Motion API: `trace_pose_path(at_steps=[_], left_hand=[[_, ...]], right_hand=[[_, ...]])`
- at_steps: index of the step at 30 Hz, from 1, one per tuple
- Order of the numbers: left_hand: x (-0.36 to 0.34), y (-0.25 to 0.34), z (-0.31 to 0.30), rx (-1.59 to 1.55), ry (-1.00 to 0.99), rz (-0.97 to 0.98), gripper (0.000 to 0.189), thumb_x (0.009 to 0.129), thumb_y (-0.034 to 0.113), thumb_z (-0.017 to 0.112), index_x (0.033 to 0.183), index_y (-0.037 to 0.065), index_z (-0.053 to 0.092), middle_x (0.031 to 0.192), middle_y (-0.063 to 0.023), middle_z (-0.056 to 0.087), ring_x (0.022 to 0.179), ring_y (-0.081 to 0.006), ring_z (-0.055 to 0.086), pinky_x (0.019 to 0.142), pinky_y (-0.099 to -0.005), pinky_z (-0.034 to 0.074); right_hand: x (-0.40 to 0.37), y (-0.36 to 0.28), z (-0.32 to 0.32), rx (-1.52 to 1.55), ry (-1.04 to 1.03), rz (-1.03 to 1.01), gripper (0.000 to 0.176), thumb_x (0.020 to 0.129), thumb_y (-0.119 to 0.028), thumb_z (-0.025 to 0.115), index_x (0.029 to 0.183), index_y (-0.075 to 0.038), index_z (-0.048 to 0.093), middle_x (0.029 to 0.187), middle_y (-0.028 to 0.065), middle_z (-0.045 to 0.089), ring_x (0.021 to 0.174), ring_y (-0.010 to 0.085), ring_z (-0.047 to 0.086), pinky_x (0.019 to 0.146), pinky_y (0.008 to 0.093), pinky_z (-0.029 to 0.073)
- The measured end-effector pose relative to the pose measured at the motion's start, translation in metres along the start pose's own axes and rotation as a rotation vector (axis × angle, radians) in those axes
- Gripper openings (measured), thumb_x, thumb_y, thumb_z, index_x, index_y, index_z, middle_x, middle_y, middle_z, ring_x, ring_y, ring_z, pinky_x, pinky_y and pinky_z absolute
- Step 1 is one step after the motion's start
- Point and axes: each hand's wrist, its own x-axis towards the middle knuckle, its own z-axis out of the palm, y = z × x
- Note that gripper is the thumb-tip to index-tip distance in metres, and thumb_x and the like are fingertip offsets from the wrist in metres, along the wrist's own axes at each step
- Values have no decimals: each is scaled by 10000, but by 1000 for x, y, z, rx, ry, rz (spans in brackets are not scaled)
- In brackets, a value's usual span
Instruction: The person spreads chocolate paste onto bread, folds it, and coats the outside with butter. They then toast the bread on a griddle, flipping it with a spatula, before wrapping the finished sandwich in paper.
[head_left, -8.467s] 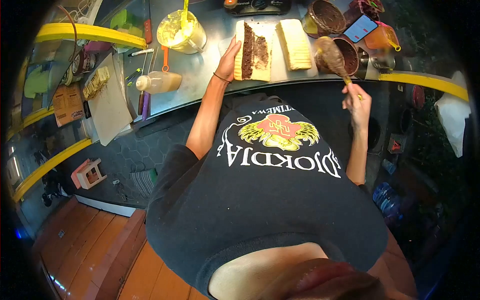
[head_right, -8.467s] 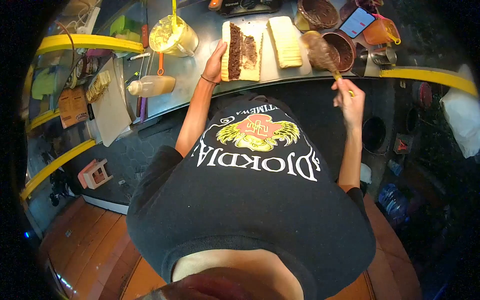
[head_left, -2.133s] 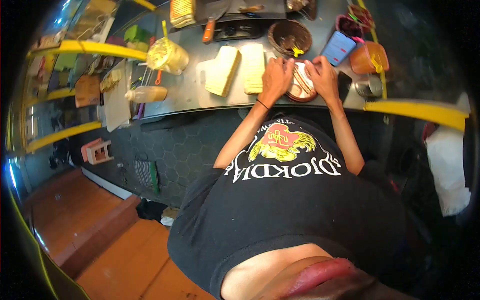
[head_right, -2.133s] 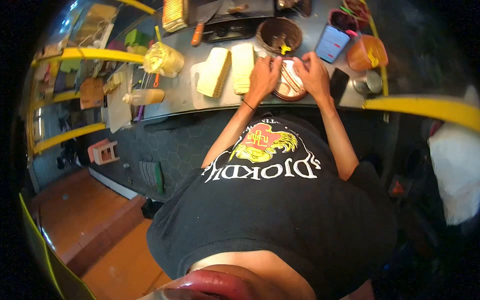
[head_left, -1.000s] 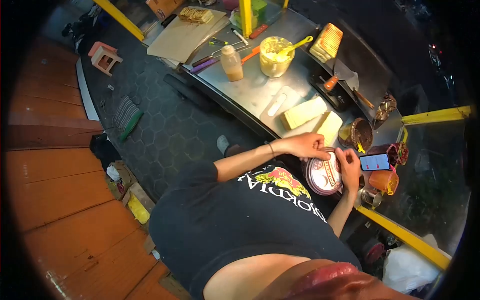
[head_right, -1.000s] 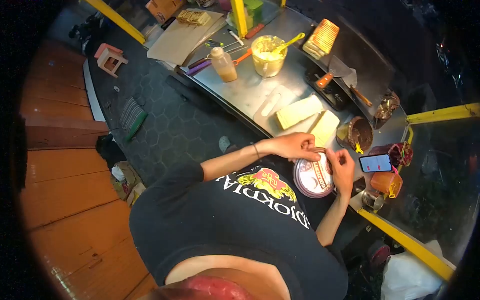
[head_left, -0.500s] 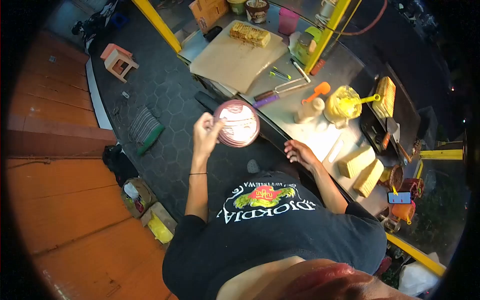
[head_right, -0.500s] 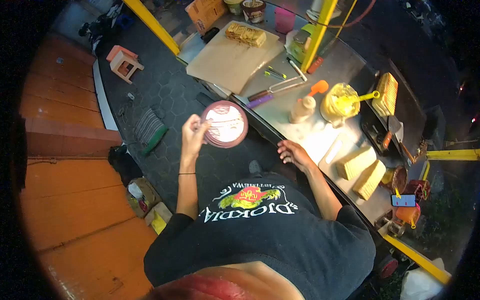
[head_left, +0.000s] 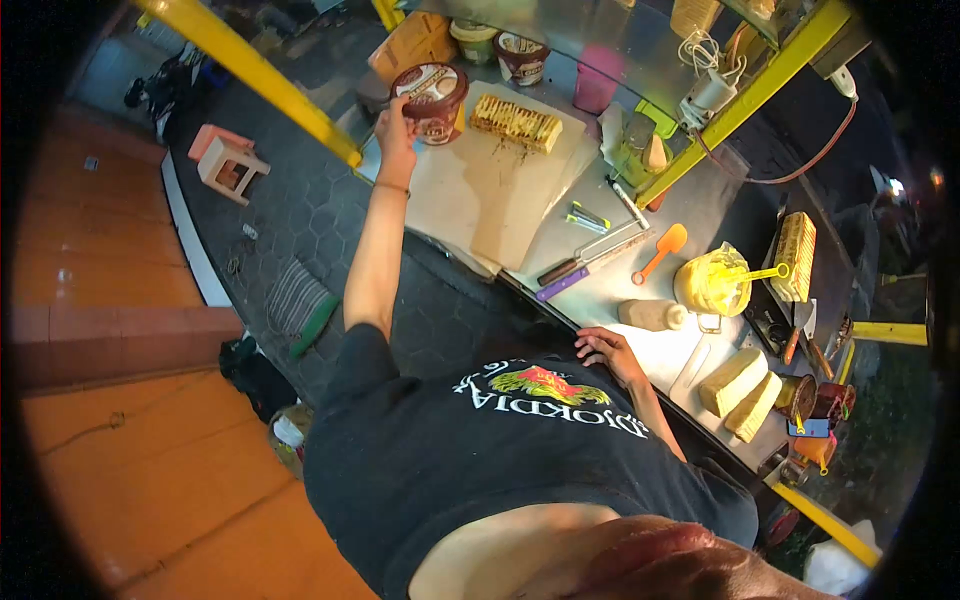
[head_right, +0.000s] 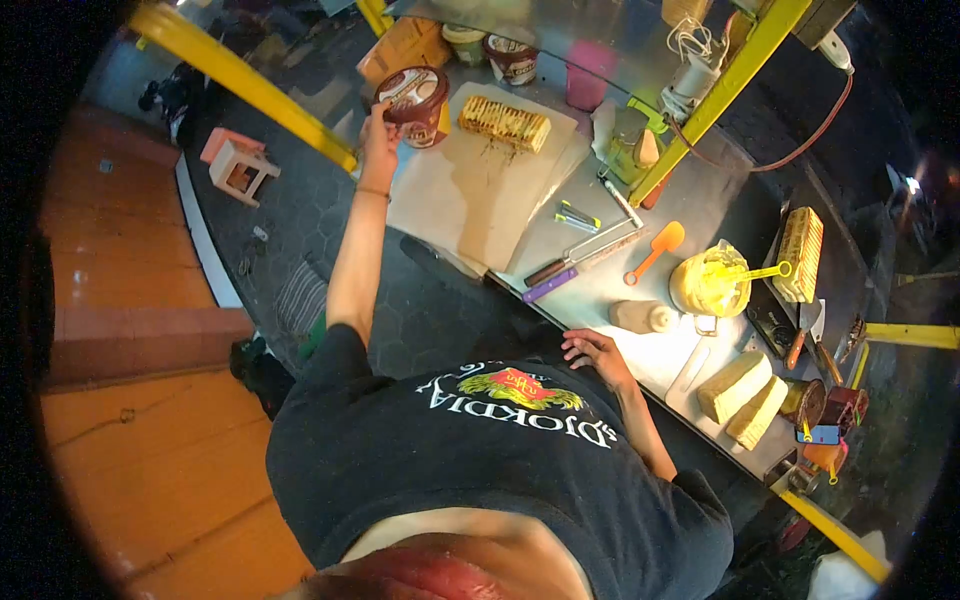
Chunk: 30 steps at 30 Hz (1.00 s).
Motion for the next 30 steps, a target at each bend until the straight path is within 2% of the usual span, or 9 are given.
trace_pose_path(at_steps=[6, 9, 12, 16, 20, 24, 26, 28, 30], left_hand=[[156, -29, 62, -33, 114, -117, 304, 834, 261, 684, 827, 8, 516, 602, -39, 462, 536, -145, 480, 514, -317, 485], [220, -62, 76, 86, 76, -101, 430, 812, 302, 674, 929, -104, 591, 852, -176, 646, 727, -260, 655, 544, -356, 556], [243, -93, 76, 52, 167, 1, 481, 806, 320, 660, 987, -122, 596, 933, -195, 655, 794, -286, 666, 587, -377, 566], [213, -86, 67, -57, 113, -76, 480, 800, 329, 640, 994, -109, 597, 1000, -181, 653, 785, -271, 661, 611, -381, 554], [232, -106, 45, 33, 61, -182, 420, 829, 346, 632, 954, -52, 594, 915, -119, 641, 687, -214, 615, 530, -328, 508], [217, -85, 25, 225, -86, -327, 481, 907, 413, 617, 1101, -21, 537, 902, -79, 594, 716, -155, 574, 605, -326, 497], [201, -69, 5, 218, -158, -326, 529, 919, 416, 609, 1223, 4, 477, 960, -91, 604, 808, -170, 586, 676, -341, 505], [169, -50, -15, 224, -132, -134, 500, 927, 478, 558, 1207, 69, 500, 932, -80, 603, 769, -160, 582, 621, -293, 488], [123, -34, -60, 201, -425, -10, 535, 945, 472, 527, 1301, 79, 455, 1019, -85, 595, 933, -206, 593, 786, -326, 471]], right_hand=[[-8, -9, 26, 17, 253, -88, 350, 1012, -246, 496, 1288, -34, 540, 1029, 80, 637, 862, 152, 634, 708, 280, 538], [-12, -6, 44, 115, 464, -108, 377, 1021, -272, 479, 1327, -53, 502, 1007, 59, 608, 846, 143, 630, 685, 287, 543], [-10, -2, 74, 179, 551, -114, 378, 1025, -274, 470, 1328, -49, 494, 1005, 64, 611, 834, 143, 629, 676, 285, 540], [26, -17, 102, 63, 537, -125, 368, 1022, -251, 477, 1311, -24, 496, 999, 69, 625, 831, 138, 633, 659, 269, 529], [94, -83, 107, -326, 491, -376, 297, 1010, -219, 486, 1181, 3, 582, 844, 57, 647, 635, 130, 612, 601, 264, 517], [184, -193, 80, -639, 898, -671, 264, 974, -210, 537, 1003, 38, 623, 684, 84, 612, 544, 140, 552, 503, 311, 468], [230, -250, 66, -673, 1023, -590, 305, 955, -240, 543, 858, 47, 573, 620, 144, 626, 500, 225, 619, 497, 377, 496], [283, -277, 28, -850, 1044, -348, 267, 937, -202, 513, 877, 41, 605, 740, 203, 677, 637, 291, 693, 577, 430, 542], [346, -267, -28, -1327, 1302, -206, 274, 909, -160, 499, 1010, 45, 649, 871, 188, 711, 790, 318, 714, 689, 453, 572]])
